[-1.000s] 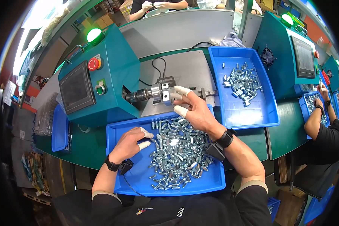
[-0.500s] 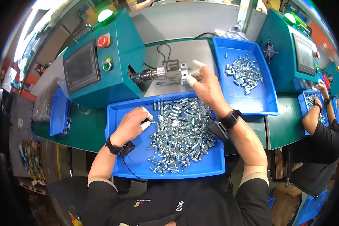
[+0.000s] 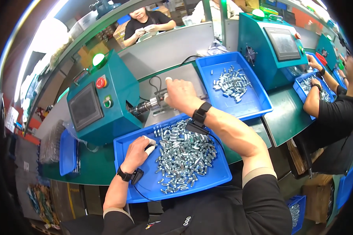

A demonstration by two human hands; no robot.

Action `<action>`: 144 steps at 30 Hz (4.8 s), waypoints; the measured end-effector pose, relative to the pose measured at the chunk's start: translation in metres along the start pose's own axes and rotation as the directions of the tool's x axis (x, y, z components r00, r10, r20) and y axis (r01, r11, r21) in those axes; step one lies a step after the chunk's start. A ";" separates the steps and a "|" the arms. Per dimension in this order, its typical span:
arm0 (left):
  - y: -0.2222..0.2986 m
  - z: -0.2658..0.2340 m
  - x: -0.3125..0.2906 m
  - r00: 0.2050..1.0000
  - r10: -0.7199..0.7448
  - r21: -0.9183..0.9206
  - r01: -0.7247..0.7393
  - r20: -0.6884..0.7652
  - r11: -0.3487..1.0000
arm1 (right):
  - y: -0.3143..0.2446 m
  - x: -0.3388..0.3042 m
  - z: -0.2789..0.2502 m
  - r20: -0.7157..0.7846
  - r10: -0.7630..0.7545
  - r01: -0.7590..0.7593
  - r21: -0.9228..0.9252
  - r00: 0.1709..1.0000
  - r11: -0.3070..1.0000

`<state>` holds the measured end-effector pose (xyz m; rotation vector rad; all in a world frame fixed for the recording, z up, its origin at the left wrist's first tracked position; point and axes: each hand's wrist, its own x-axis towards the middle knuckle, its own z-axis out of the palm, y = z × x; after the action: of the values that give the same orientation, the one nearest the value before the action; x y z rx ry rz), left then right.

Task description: The worker is picking up small metal components from a blue tray and inserting them into an assembly machine at a workstation.

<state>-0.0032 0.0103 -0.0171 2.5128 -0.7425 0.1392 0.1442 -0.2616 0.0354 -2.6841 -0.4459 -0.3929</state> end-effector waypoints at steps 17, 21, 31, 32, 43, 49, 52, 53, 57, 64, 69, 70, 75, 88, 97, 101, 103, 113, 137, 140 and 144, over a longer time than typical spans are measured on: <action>0.040 -0.032 0.061 0.947 0.190 0.068 -0.178 -0.259 0.982 | 0.105 -0.132 -0.033 -0.336 0.267 -0.102 0.436 0.903 0.894; 0.052 -0.033 0.113 0.918 0.282 0.171 -0.241 -0.280 0.955 | 0.090 -0.153 -0.022 -0.328 0.290 -0.044 0.590 0.899 0.806; 0.037 -0.006 0.188 0.935 0.304 0.260 -0.251 -0.185 0.932 | 0.089 -0.161 -0.013 -0.425 0.115 0.075 0.405 0.898 0.911; 0.036 -0.005 0.189 0.938 0.300 0.269 -0.247 -0.175 0.931 | 0.088 -0.161 -0.013 -0.424 0.119 0.073 0.410 0.898 0.909; 0.030 -0.001 0.189 0.949 0.276 0.280 -0.226 -0.155 0.933 | 0.089 -0.160 -0.014 -0.430 0.111 0.080 0.402 0.896 0.912; 0.031 -0.001 0.182 0.927 0.353 0.380 -0.283 -0.127 0.881 | 0.088 -0.160 -0.016 -0.462 0.092 0.102 0.378 0.882 0.920; 0.030 0.002 0.177 0.909 0.404 0.450 -0.318 -0.106 0.834 | 0.087 -0.160 -0.015 -0.472 0.080 0.114 0.367 0.878 0.923; 0.032 0.003 0.175 0.901 0.425 0.482 -0.335 -0.089 0.810 | 0.086 -0.161 -0.015 -0.470 0.081 0.109 0.364 0.879 0.925; 0.038 -0.001 0.169 0.877 0.458 0.468 -0.346 -0.146 0.813 | 0.086 -0.163 -0.014 -0.478 0.071 0.108 0.336 0.875 0.936; 0.054 -0.011 0.093 0.923 0.313 0.175 -0.278 -0.224 0.945 | 0.088 -0.160 -0.013 -0.497 0.027 0.140 0.295 0.867 0.945; 0.040 -0.009 0.041 0.986 0.132 0.042 -0.128 -0.105 0.991 | 0.087 -0.158 -0.014 -0.426 0.111 0.058 0.365 0.898 0.929; 0.034 -0.008 0.037 0.990 0.108 0.035 -0.106 -0.088 0.994 | 0.087 -0.158 -0.015 -0.402 0.147 0.023 0.389 0.904 0.921; 0.020 -0.003 0.026 0.999 0.005 -0.015 -0.006 -0.041 1.000 | 0.082 -0.154 -0.016 -0.345 0.211 -0.038 0.446 0.914 0.894; 0.005 -0.003 0.016 0.992 -0.008 -0.093 0.020 0.123 0.995 | 0.061 -0.113 -0.011 0.061 0.214 -0.185 0.757 0.975 0.627; -0.003 -0.006 0.017 0.991 0.017 -0.121 -0.001 0.134 0.993 | 0.057 -0.102 -0.012 0.175 0.198 -0.260 0.762 0.964 0.594; 0.000 -0.006 0.019 0.985 -0.019 -0.096 0.036 0.169 0.995 | 0.057 -0.098 -0.013 0.208 0.168 -0.267 0.783 0.964 0.562; 0.001 -0.005 0.019 0.989 -0.009 -0.114 0.026 0.145 0.993 | 0.053 -0.096 -0.014 0.240 0.107 -0.260 0.807 0.965 0.531; 0.004 -0.008 0.019 0.985 -0.027 -0.092 0.043 0.170 0.995 | 0.020 -0.082 -0.012 0.312 -0.023 -0.274 0.865 0.950 0.420; 0.004 -0.006 0.021 0.984 -0.041 -0.079 0.056 0.175 0.995 | 0.019 -0.056 0.005 0.385 -0.052 -0.342 0.867 0.921 0.361; 0.005 -0.006 0.021 0.982 -0.046 -0.081 0.062 0.183 0.995 | 0.020 -0.057 0.008 0.382 -0.061 -0.337 0.871 0.922 0.358; 0.004 -0.005 0.021 0.983 -0.046 -0.080 0.060 0.177 0.995 | 0.021 -0.057 0.011 0.395 -0.048 -0.361 0.877 0.917 0.317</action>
<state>0.0126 0.0001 -0.0065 2.4828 -0.7328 -0.1307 0.1023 -0.2896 -0.0006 -1.5343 -0.3279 0.3797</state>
